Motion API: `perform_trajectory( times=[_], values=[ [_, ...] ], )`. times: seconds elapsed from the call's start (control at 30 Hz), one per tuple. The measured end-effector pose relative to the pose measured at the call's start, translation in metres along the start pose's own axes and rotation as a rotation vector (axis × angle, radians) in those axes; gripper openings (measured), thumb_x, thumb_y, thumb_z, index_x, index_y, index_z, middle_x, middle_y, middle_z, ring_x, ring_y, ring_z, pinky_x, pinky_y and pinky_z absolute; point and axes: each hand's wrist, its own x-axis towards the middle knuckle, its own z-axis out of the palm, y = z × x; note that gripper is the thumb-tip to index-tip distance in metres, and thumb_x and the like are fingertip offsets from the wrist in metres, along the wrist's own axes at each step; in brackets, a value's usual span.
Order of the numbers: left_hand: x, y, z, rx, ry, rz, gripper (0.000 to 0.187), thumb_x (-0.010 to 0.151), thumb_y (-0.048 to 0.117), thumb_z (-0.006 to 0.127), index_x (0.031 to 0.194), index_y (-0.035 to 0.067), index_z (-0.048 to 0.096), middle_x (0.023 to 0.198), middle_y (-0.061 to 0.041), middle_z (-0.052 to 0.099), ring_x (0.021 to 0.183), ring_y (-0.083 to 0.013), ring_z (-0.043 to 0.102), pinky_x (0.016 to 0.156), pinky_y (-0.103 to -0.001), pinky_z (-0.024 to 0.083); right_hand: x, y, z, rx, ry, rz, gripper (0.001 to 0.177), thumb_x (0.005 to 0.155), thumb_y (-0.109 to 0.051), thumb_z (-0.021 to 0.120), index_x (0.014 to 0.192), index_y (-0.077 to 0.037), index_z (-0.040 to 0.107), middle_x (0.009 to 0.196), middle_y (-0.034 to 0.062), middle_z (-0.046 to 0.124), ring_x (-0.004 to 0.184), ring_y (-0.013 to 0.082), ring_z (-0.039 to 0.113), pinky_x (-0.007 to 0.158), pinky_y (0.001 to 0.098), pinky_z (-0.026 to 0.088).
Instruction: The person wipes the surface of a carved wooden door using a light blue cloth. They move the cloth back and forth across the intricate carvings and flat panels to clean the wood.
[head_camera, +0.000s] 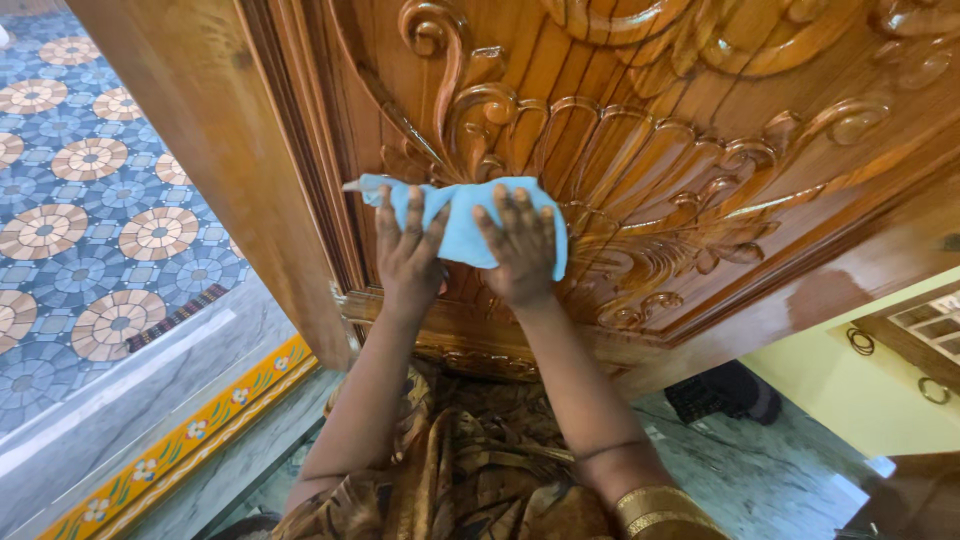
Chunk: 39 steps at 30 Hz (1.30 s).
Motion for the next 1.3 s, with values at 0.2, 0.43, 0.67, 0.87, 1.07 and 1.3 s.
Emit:
perform_trajectory(
  times=[0.2,0.43,0.67,0.87,1.07,1.3],
  values=[
    [-0.05,-0.015,0.012,-0.095,0.072,-0.067,0.04,0.095,0.014,0.069,0.135,0.011,0.066,0.157,-0.019,0.047,0.144,-0.0566,0.04,0.118,-0.059,0.041,-0.026,-0.014,0.017,-0.06,-0.162,-0.081,0.068,0.091,-0.001,0.048,0.152,-0.03,0.055,0.164,-0.0024,0.043,0.156,0.016,0.028,0.13,0.0415,0.009],
    [-0.093,0.01,0.027,-0.001,-0.132,-0.057,0.053,0.09,-0.002,0.06,0.139,0.018,0.066,0.163,-0.013,0.044,0.151,-0.0525,0.035,0.122,-0.06,0.04,-0.109,0.012,0.02,-0.04,-0.157,-0.039,0.067,0.095,-0.003,0.051,0.157,-0.026,0.05,0.166,0.0001,0.04,0.159,0.0177,0.024,0.132,0.0422,0.009],
    [-0.039,0.032,0.008,-0.097,-0.332,0.156,0.059,0.091,0.005,0.061,0.148,0.022,0.062,0.168,-0.007,0.036,0.157,-0.0445,0.023,0.123,-0.06,0.033,-0.089,0.026,-0.017,-0.089,-0.024,0.091,0.049,0.106,-0.029,0.049,0.155,-0.021,0.051,0.166,0.0024,0.039,0.159,0.0204,0.021,0.13,0.0458,0.007],
    [0.012,0.018,-0.012,0.073,-0.139,0.159,0.051,0.098,0.01,0.06,0.146,0.027,0.063,0.167,-0.006,0.037,0.157,-0.0401,0.025,0.125,-0.061,0.025,-0.015,0.011,-0.02,-0.018,0.014,0.105,0.049,0.11,-0.028,0.052,0.158,-0.022,0.045,0.169,0.0036,0.032,0.16,0.0226,0.018,0.132,0.047,0.005],
    [-0.004,-0.006,-0.012,0.016,0.049,0.005,0.041,0.098,0.005,0.061,0.136,0.018,0.071,0.159,-0.008,0.049,0.154,-0.0415,0.036,0.125,-0.063,0.026,0.002,-0.017,-0.007,0.001,-0.137,0.031,0.071,0.095,0.001,0.054,0.159,-0.03,0.046,0.169,-0.0024,0.034,0.161,0.0178,0.02,0.133,0.0433,0.006],
    [-0.073,0.003,0.016,-0.095,-0.025,-0.018,0.049,0.091,0.002,0.055,0.135,0.017,0.069,0.159,-0.013,0.045,0.149,-0.0505,0.033,0.121,-0.067,0.028,-0.076,-0.003,0.009,-0.132,-0.154,-0.037,0.074,0.095,0.009,0.049,0.158,-0.03,0.046,0.168,-0.0047,0.036,0.16,0.0144,0.02,0.133,0.0404,0.006]
  ],
)
